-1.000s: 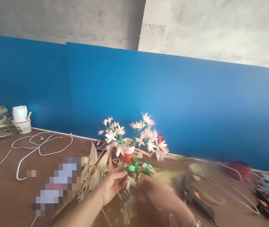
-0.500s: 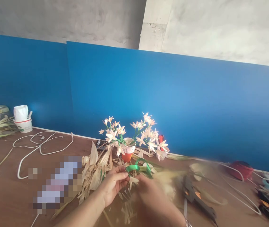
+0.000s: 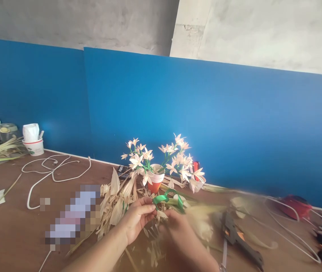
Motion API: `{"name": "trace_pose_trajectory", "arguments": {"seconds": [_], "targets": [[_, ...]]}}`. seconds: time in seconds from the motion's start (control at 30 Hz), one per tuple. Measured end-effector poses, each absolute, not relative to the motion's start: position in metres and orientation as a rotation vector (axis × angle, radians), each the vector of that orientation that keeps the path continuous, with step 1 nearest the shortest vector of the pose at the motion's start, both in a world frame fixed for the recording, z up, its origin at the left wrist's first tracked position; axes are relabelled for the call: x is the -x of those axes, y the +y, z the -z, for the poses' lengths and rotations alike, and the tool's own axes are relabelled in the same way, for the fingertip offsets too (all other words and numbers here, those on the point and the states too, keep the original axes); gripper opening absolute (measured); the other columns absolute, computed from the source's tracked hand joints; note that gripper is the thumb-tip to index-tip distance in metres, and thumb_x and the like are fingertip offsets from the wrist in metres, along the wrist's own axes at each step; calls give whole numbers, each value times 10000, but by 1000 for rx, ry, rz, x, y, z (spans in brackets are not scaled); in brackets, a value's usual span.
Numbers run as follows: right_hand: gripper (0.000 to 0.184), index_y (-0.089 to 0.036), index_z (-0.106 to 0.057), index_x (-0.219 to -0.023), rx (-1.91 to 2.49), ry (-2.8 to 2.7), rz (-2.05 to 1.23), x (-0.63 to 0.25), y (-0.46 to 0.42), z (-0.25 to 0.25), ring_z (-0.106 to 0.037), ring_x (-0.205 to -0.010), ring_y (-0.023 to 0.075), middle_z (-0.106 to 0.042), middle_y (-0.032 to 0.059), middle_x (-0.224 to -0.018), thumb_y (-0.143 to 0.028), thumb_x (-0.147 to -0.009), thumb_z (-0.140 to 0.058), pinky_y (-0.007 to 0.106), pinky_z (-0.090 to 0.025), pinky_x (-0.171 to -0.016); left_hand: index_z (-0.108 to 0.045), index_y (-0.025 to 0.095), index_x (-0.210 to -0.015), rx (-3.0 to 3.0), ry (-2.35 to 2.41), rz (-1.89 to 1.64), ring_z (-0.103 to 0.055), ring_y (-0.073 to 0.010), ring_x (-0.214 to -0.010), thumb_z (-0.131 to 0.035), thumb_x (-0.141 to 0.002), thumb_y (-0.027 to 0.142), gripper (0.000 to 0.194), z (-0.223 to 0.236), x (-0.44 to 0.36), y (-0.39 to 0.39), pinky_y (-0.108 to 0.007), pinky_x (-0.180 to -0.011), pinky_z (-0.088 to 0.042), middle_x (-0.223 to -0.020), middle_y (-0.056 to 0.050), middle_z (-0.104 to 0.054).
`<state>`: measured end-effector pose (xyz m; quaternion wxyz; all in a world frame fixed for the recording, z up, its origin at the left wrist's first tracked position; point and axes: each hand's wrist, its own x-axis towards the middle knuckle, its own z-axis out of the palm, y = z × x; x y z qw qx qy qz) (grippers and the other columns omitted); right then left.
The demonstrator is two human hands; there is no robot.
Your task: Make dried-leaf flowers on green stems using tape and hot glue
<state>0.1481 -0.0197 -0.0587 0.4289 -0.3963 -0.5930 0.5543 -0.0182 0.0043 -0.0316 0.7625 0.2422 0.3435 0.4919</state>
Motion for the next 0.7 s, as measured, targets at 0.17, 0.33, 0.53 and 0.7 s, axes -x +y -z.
{"name": "trace_pose_trajectory", "arguments": {"seconds": [0.17, 0.33, 0.53, 0.7], "targets": [[354, -167, -590, -854, 1036, -1519, -1316, -146, -22, 51, -545, -693, 173, -570, 6, -693, -456, -682, -702, 287, -434, -630, -599, 139, -736, -523, 752, -1068, -616, -89, -561, -706, -613, 17, 203, 31, 19, 5, -168, -566, -491, -630, 2, -644], [392, -166, -594, -854, 1087, -1526, -1311, -145, -23, 48, -550, -698, 173, -562, 3, -687, -490, -662, -704, 285, -444, -636, -596, 136, -741, -541, 754, -1078, -607, -88, -562, -677, -629, 7, 189, 34, 18, 6, -176, -577, -487, -633, -2, -645], [385, -182, -584, -867, 1104, -1511, -1338, -143, -25, 46, -532, -660, 155, -544, -12, -679, -496, -671, -689, 282, -446, -625, -608, 141, -762, -573, 736, -1095, -611, -92, -593, -707, -617, 39, 203, 37, 19, 6, -185, -610, -486, -666, -1, -655], [354, -188, -570, -858, 1068, -1517, -1335, -143, -25, 48, -531, -690, 163, -508, -26, -652, -475, -683, -683, 288, -447, -652, -611, 140, -758, -592, 734, -1096, -606, -95, -587, -713, -607, 53, 202, 37, 19, 6, -191, -603, -481, -656, -3, -656]]}}
